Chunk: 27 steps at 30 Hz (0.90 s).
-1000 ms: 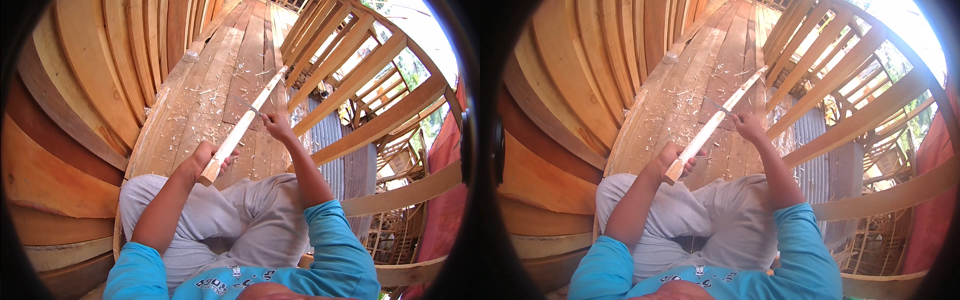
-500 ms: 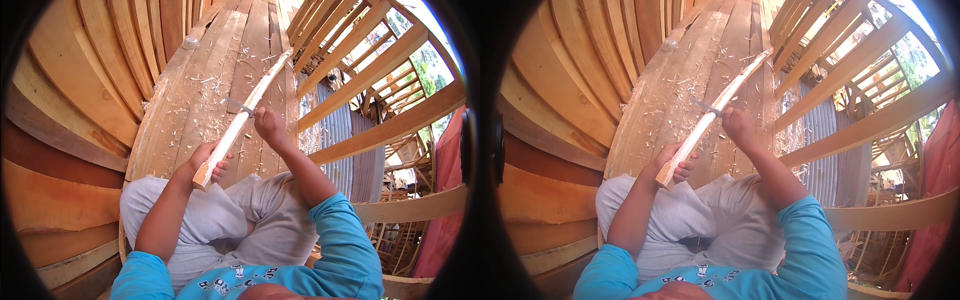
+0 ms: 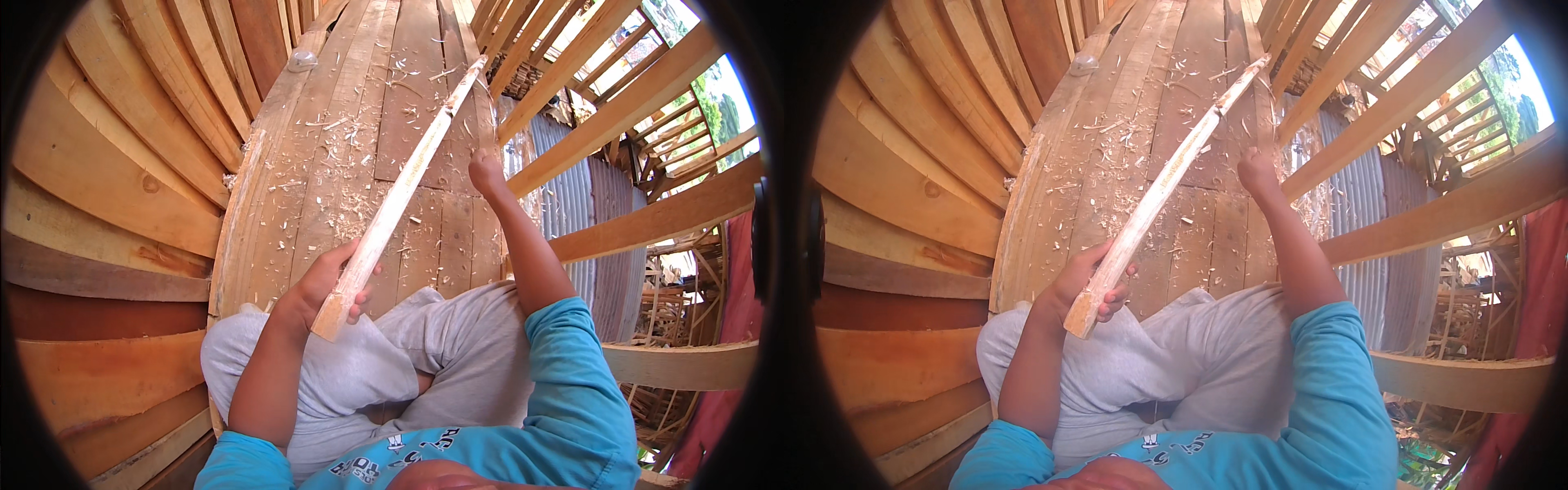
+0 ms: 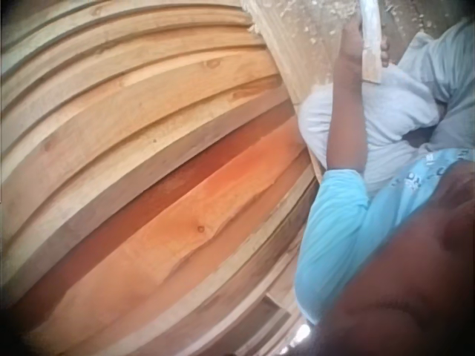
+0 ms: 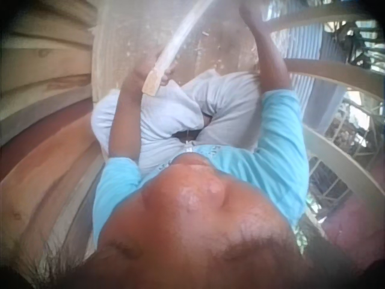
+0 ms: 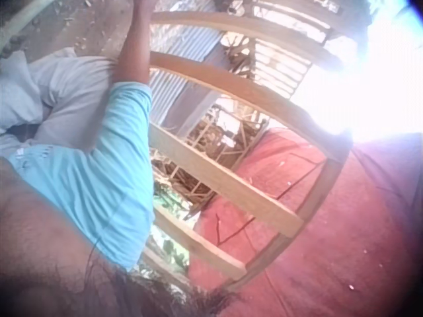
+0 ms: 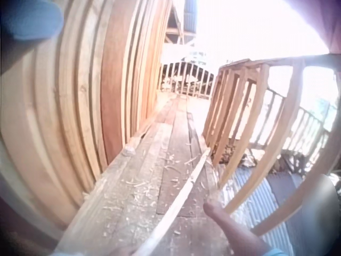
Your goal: The person sits on a wooden floor and uses a knife to shave and shape a long piece of wood. They hold the wood with one hand and carefully remove thin shavings with the other, gradually smoothing the surface.
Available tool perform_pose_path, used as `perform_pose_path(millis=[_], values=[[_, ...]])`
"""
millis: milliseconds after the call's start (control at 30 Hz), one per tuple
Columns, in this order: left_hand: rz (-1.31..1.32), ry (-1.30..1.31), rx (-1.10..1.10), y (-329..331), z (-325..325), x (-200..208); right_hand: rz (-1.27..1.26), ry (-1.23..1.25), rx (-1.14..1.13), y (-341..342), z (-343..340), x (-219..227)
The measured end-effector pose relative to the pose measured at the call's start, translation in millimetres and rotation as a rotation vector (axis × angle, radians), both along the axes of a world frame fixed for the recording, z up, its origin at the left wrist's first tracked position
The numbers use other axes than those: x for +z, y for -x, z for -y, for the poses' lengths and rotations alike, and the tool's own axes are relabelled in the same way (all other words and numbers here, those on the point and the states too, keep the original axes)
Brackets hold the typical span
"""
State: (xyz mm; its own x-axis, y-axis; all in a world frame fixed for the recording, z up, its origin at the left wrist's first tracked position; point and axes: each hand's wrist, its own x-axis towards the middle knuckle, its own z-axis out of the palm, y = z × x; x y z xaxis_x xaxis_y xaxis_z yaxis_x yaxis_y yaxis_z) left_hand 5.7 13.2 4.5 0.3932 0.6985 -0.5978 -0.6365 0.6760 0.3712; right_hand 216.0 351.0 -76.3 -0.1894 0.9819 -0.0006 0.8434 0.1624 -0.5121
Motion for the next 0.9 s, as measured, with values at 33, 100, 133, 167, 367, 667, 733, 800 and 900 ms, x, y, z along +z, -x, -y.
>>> perform_pose_path(millis=[33,100,133,167,367,667,733,800,900], values=[[-0.007,-0.029,0.004,-0.4,-1.1,-1.0,-0.007,-0.021,-0.012,-1.7,-0.9,-1.4],[0.024,-0.037,0.000,1.8,-2.6,-1.0,0.051,-0.024,0.063,-2.4,-1.3,6.9],[0.038,-0.041,0.003,4.0,-2.6,-0.2,0.078,-0.027,0.105,-0.1,1.1,14.9],[0.031,-0.042,0.004,6.0,-2.0,0.6,-0.034,0.125,0.095,2.6,6.8,20.1],[0.042,-0.111,0.013,12.8,-2.1,0.5,-0.724,0.949,0.232,2.5,44.5,71.5],[-0.029,-0.123,0.042,7.6,-4.8,9.3,-0.617,1.339,0.372,9.0,51.8,71.5],[-0.009,-0.153,0.055,16.4,-1.2,8.8,-0.607,1.176,0.335,13.1,52.5,73.4],[-0.003,-0.177,0.064,18.7,0.4,11.5,-0.581,0.899,0.253,12.0,56.4,72.7],[-0.046,-0.192,0.059,16.1,0.9,15.3,-0.602,0.771,0.326,7.8,56.6,67.5]])
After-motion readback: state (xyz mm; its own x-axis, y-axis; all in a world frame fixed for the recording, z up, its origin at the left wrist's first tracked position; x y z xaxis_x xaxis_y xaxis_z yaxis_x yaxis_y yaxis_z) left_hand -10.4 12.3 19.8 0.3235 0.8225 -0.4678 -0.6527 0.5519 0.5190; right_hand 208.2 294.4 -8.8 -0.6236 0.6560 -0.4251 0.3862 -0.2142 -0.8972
